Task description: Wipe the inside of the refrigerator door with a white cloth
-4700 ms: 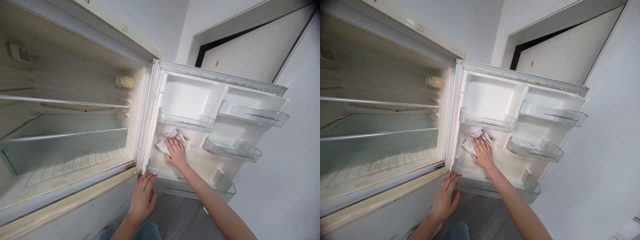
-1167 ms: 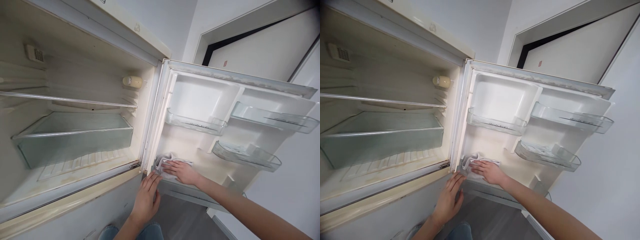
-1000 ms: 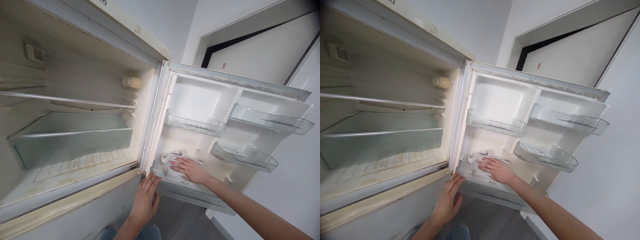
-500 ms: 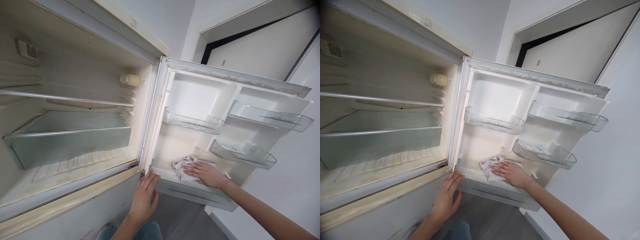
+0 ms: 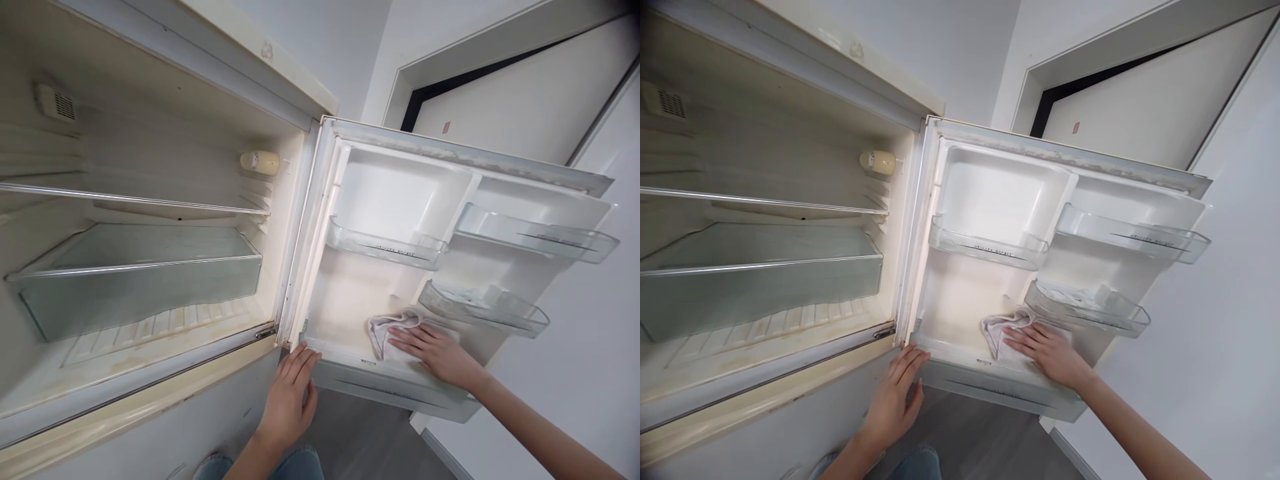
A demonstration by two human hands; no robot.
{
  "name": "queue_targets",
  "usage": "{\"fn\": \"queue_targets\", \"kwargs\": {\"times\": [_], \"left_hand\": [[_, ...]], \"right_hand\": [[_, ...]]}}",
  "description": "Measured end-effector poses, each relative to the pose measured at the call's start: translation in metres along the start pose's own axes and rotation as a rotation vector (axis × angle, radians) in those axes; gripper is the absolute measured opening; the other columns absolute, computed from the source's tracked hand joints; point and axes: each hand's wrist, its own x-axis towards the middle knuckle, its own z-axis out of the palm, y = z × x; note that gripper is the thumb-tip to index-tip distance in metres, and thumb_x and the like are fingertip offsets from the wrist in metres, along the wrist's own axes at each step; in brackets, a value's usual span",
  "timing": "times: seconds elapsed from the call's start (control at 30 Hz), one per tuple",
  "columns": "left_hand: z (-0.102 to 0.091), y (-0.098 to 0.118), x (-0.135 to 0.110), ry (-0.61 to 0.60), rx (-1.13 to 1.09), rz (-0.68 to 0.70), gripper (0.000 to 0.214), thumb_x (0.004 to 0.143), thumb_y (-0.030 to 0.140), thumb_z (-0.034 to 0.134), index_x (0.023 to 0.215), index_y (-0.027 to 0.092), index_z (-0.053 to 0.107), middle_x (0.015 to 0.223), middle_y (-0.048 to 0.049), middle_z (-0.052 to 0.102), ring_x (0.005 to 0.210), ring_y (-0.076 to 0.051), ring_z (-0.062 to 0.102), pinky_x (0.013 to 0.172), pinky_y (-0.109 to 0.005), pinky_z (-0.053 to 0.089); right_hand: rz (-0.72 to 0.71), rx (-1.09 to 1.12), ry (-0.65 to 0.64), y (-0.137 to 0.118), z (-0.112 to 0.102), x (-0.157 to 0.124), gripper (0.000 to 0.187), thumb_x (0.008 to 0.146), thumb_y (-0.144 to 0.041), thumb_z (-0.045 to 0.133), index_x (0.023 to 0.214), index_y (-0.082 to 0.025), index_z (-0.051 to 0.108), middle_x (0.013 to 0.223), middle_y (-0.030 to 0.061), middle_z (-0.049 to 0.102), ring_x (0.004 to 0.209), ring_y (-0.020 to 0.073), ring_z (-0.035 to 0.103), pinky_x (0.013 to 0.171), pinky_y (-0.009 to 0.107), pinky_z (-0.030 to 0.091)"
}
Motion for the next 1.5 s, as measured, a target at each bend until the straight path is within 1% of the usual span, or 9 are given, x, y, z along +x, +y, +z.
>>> {"fn": "queue_targets", "kwargs": {"times": [0.07,0.3,0.43,0.53,0.63,0.87,1.1,1.3,1.5], "left_hand": [[0.001,0.0,-0.001,-0.003,0.004,-0.003,0.055,0.088,0.01,0.037,0.14,0.028,0.033,0.14,-0.0036,0.055,0.142,-0.019,0.036,0.111,-0.047,0.047],[0.0,0.0,0.0,-0.004,0.022,0.003,0.055,0.089,0.012,0.037,0.141,0.028,0.032,0.14,-0.0036,0.055,0.142,-0.019,0.036,0.111,-0.047,0.046],[-0.001,0.0,0.001,0.004,0.038,0.011,0.056,0.088,0.011,0.039,0.141,0.028,0.033,0.139,-0.0031,0.056,0.141,-0.019,0.037,0.11,-0.045,0.047],[-0.001,0.0,0.002,0.028,0.044,0.02,0.055,0.087,0.01,0.04,0.139,0.027,0.036,0.137,-0.004,0.057,0.14,-0.02,0.04,0.11,-0.045,0.048],[0.0,0.001,0.002,0.052,0.034,0.018,0.055,0.086,0.009,0.042,0.138,0.026,0.039,0.136,-0.005,0.058,0.139,-0.02,0.042,0.11,-0.044,0.048],[-0.002,0.003,0.002,0.059,0.034,0.022,0.055,0.085,0.009,0.043,0.137,0.026,0.04,0.136,-0.0046,0.059,0.138,-0.02,0.042,0.109,-0.042,0.048],[-0.001,0.001,0.002,0.029,0.028,0.015,0.054,0.088,0.012,0.041,0.139,0.027,0.036,0.138,-0.0045,0.057,0.141,-0.019,0.038,0.11,-0.041,0.047],[-0.002,0.003,0.0,0.017,0.018,0.018,0.053,0.089,0.012,0.04,0.14,0.026,0.036,0.138,-0.0052,0.056,0.14,-0.02,0.039,0.11,-0.043,0.045],[-0.003,0.003,0.002,0.062,0.009,0.031,0.056,0.086,0.011,0.044,0.139,0.026,0.039,0.136,-0.0057,0.059,0.137,-0.022,0.044,0.108,-0.042,0.048]], "right_hand": [[0.034,-0.034,-0.003,0.007,-0.006,-0.006,0.08,0.077,0.0,0.036,0.149,-0.032,0.023,0.15,-0.0074,0.039,0.125,0.0166,0.052,0.099,0.039,0.046],[0.453,-0.234,0.007,0.025,-0.016,-0.031,0.06,0.089,-0.021,0.045,0.147,-0.03,0.033,0.128,0.0058,0.063,0.107,0.0272,0.062,0.085,0.042,0.052],[0.444,-0.179,0.034,0.009,-0.007,-0.035,0.062,0.088,-0.016,0.046,0.147,-0.027,0.034,0.137,0.0061,0.057,0.115,0.0259,0.057,0.092,0.043,0.048],[0.277,-0.134,0.027,-0.002,-0.001,-0.034,0.069,0.083,-0.006,0.043,0.146,-0.032,0.034,0.149,-0.0017,0.044,0.123,0.023,0.052,0.099,0.043,0.043],[0.153,-0.094,0.02,0.0,-0.003,-0.036,0.074,0.078,-0.002,0.04,0.144,-0.034,0.037,0.147,-0.0059,0.045,0.118,0.0201,0.055,0.099,0.042,0.043],[0.505,-0.147,-0.001,0.027,-0.016,-0.055,0.05,0.088,-0.02,0.045,0.137,-0.023,0.051,0.127,0.0094,0.063,0.112,0.0312,0.059,0.09,0.047,0.048],[0.443,-0.147,0.004,0.012,-0.008,-0.068,0.049,0.085,-0.009,0.04,0.131,-0.011,0.056,0.132,0.0105,0.06,0.113,0.0259,0.061,0.099,0.046,0.049],[0.508,0.056,-0.196,-0.002,-0.012,-0.054,0.048,0.084,-0.009,0.035,0.124,-0.014,0.062,0.124,0.0086,0.065,0.097,0.0236,0.069,0.079,0.038,0.061],[0.695,0.294,-0.456,-0.007,-0.02,-0.027,0.046,0.082,-0.013,0.038,0.116,-0.021,0.068,0.095,0.0114,0.075,0.081,0.0303,0.072,0.067,0.046,0.06]]}}
